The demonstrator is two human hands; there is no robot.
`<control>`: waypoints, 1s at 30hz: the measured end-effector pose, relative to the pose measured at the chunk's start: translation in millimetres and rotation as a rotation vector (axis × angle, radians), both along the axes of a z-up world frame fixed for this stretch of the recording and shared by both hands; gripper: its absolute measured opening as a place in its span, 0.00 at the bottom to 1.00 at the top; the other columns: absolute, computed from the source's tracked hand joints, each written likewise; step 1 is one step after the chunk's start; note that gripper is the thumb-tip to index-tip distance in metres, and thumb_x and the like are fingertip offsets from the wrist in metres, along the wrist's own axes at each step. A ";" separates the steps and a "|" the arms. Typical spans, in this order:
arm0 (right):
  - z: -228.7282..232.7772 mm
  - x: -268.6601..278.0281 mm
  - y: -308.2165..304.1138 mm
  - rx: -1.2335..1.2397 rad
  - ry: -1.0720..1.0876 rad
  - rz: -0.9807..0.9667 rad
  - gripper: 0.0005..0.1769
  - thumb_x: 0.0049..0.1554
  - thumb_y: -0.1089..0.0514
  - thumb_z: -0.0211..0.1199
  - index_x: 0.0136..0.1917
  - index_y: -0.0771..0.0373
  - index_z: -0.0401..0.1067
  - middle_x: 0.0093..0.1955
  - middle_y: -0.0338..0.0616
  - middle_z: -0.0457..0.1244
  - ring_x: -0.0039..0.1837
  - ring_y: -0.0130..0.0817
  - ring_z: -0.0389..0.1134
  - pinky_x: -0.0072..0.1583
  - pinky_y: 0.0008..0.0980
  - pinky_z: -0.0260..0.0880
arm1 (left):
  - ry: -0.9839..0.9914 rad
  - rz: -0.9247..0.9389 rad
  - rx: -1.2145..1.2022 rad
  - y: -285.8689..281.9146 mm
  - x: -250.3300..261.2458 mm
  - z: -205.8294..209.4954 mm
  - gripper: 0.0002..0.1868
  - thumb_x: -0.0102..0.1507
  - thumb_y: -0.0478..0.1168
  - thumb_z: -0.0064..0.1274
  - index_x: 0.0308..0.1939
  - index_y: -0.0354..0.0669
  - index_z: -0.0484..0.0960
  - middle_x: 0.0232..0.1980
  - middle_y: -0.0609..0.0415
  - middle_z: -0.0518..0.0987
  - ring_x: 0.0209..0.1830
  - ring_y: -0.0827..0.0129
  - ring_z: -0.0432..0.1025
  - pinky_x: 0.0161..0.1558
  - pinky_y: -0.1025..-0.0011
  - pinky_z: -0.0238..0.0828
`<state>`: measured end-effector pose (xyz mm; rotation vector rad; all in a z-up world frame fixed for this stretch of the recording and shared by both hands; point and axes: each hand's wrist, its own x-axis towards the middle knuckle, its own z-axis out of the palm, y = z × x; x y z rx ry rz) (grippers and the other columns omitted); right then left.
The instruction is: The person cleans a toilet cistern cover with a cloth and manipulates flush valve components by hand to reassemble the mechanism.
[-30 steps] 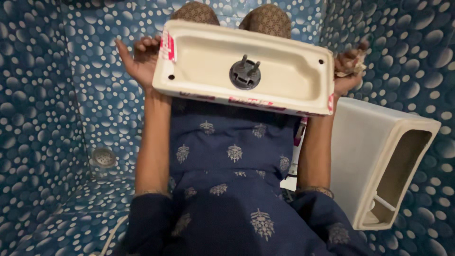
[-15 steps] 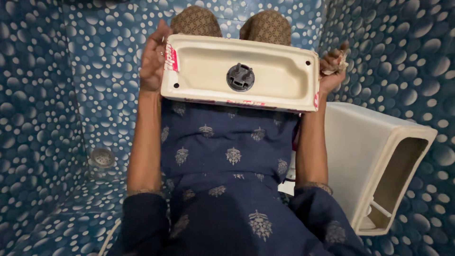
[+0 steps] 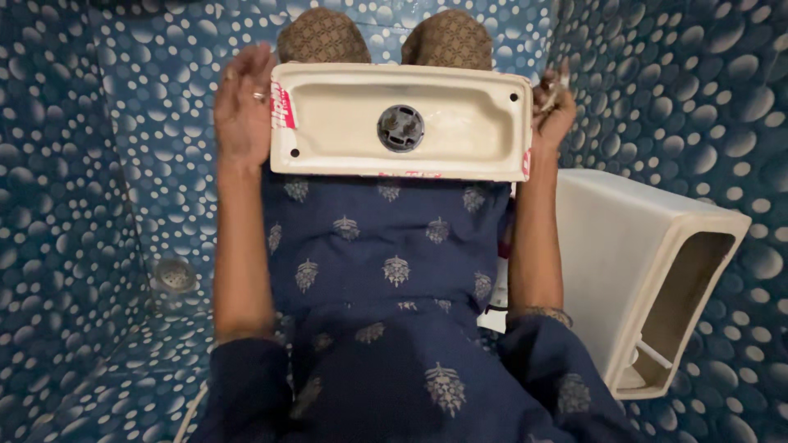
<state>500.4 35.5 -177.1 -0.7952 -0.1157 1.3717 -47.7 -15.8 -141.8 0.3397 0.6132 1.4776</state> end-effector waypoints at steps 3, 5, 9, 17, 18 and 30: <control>12.7 8.9 -7.3 -0.004 -0.190 0.118 0.14 0.69 0.53 0.60 0.59 0.67 0.69 0.45 0.42 0.66 0.32 0.22 0.57 0.32 0.24 0.57 | 0.374 0.150 -0.213 6.9 -24.7 -2.8 0.29 0.75 0.46 0.57 0.72 0.24 0.78 0.62 0.41 0.77 0.58 0.66 0.69 0.74 0.63 0.66; 29.0 21.7 -14.9 -0.216 -0.544 0.030 0.10 0.63 0.56 0.65 0.56 0.60 0.70 0.49 0.41 0.71 0.35 0.22 0.60 0.35 0.20 0.59 | 0.457 0.220 -0.321 3.0 -38.0 1.5 0.25 0.72 0.46 0.57 0.66 0.30 0.79 0.63 0.45 0.79 0.60 0.68 0.70 0.67 0.65 0.66; 63.5 25.4 -26.8 -0.220 -1.063 0.001 0.11 0.64 0.59 0.72 0.57 0.63 0.75 0.46 0.37 0.68 0.42 0.23 0.68 0.39 0.22 0.64 | 0.921 0.263 -0.283 -9.9 -48.6 8.4 0.37 0.55 0.35 0.65 0.65 0.51 0.65 0.63 0.51 0.69 0.65 0.69 0.64 0.61 0.66 0.69; 152.6 -26.0 -28.3 0.048 -1.245 0.142 0.15 0.67 0.63 0.63 0.67 0.66 0.71 0.59 0.43 0.70 0.51 0.25 0.71 0.44 0.22 0.71 | 1.560 0.462 -0.183 -5.8 -30.3 8.0 0.17 0.63 0.38 0.66 0.53 0.34 0.81 0.67 0.39 0.75 0.69 0.51 0.69 0.65 0.60 0.68; 159.6 -32.9 -27.3 0.099 -1.249 0.136 0.13 0.68 0.65 0.64 0.65 0.67 0.70 0.59 0.45 0.69 0.53 0.28 0.72 0.45 0.25 0.73 | 1.702 0.517 -0.113 -6.2 -26.2 19.2 0.36 0.58 0.40 0.69 0.65 0.26 0.71 0.66 0.36 0.71 0.68 0.48 0.64 0.67 0.57 0.61; 217.0 -124.1 7.1 0.155 -0.863 0.286 0.13 0.68 0.63 0.60 0.63 0.71 0.73 0.60 0.54 0.70 0.58 0.39 0.76 0.56 0.34 0.81 | 0.054 0.440 -0.402 -17.8 -48.9 20.2 0.31 0.72 0.50 0.49 0.71 0.29 0.69 0.75 0.46 0.74 0.81 0.58 0.57 0.74 0.51 0.48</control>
